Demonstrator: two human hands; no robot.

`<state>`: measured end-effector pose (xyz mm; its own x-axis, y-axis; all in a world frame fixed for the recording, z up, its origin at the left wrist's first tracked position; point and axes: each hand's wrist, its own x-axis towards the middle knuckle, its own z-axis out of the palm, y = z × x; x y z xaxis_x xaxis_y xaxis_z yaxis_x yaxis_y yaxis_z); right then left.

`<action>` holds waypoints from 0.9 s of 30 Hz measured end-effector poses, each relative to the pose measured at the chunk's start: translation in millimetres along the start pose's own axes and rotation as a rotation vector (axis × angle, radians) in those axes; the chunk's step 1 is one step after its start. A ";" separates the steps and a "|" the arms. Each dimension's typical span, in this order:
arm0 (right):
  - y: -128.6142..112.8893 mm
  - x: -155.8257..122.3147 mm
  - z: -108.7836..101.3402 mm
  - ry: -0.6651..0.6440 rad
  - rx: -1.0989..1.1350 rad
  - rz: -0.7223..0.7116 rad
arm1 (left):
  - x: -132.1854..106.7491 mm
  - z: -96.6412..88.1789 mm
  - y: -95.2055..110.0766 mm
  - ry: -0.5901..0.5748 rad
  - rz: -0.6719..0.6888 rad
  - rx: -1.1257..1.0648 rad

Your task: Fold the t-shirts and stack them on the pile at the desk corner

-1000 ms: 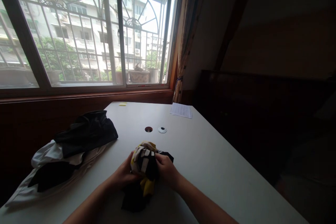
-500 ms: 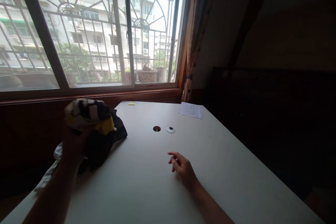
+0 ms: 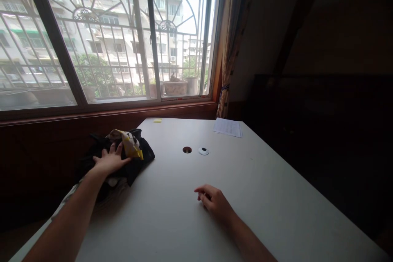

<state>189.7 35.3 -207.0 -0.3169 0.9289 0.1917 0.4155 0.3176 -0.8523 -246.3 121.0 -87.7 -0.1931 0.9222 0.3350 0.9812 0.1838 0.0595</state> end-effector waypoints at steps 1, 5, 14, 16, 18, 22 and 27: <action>-0.9 -0.4 0.0 -0.008 -0.015 -0.009 | -6.2 16.1 5.3 -0.023 -0.049 0.061; -5.4 -1.1 -0.7 -0.025 -0.058 -0.044 | -19.3 39.4 5.6 -0.037 -0.080 0.138; -8.5 -0.7 -0.2 -0.031 -0.158 -0.097 | -43.7 -12.9 22.7 0.373 0.075 -0.064; -8.4 -0.8 0.9 0.007 -0.197 -0.130 | -53.2 -16.7 40.6 0.488 0.201 -0.142; -7.5 -0.6 1.3 0.080 -0.253 -0.174 | -62.4 -14.8 61.8 0.504 0.345 -0.249; -3.1 1.4 -1.3 0.232 -0.328 -0.202 | -82.7 8.6 110.5 0.361 0.595 -0.415; 3.7 4.5 -6.7 0.331 -0.334 -0.164 | -110.3 59.8 163.5 0.057 0.752 -0.403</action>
<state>195.6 41.9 -206.0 -0.1361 0.8548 0.5009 0.6504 0.4584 -0.6057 -65.0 69.6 -171.2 0.5002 0.7301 0.4656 0.7780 -0.6150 0.1283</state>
